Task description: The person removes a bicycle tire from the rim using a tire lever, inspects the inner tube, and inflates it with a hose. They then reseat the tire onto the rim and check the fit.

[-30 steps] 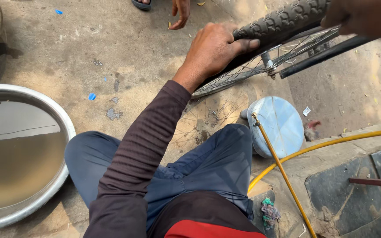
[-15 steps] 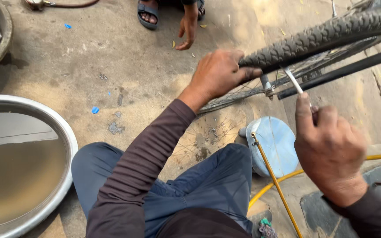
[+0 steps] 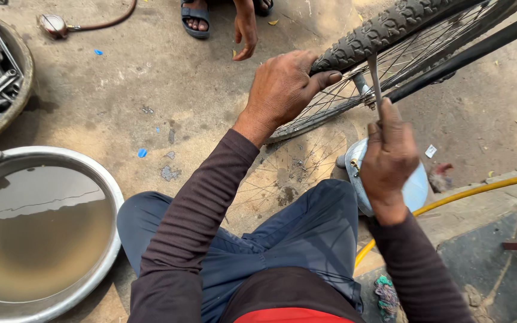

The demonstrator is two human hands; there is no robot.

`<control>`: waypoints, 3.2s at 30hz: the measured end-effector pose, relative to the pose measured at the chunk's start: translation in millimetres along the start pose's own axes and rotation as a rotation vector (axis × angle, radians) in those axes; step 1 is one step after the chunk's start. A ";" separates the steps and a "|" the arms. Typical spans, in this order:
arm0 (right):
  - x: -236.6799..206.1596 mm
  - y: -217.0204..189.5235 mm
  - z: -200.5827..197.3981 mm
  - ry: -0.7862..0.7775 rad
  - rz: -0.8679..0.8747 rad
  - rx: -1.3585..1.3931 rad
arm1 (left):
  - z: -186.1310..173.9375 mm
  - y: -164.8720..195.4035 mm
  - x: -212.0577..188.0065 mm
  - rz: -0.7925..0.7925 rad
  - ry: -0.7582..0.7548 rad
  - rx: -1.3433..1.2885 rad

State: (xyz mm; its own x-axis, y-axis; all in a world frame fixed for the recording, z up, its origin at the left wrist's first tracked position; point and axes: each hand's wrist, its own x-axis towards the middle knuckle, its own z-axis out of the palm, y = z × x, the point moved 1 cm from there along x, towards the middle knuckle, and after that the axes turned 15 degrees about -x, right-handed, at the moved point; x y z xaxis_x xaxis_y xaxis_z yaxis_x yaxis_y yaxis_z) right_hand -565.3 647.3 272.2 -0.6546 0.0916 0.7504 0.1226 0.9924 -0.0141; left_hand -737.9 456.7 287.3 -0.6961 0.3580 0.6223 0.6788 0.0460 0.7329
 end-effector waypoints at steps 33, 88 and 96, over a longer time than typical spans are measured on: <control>54.0 56.4 221.6 0.221 -0.210 0.420 | 52.0 -6.1 2.0 0.220 0.470 0.418; -247.5 -32.1 214.8 -1.265 0.134 0.752 | -27.2 -48.4 103.6 -0.091 -0.104 -0.240; -248.0 -51.8 193.7 -1.426 -0.486 0.453 | 1.4 -6.5 83.0 -0.165 0.233 0.191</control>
State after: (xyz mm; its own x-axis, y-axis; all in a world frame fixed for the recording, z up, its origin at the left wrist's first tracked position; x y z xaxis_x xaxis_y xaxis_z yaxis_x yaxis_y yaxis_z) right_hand -553.8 589.3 -41.2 -0.7325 -0.4911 -0.4714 -0.3545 0.8664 -0.3518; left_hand -799.8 487.4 333.7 -0.8198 0.1093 0.5621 0.5690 0.2670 0.7778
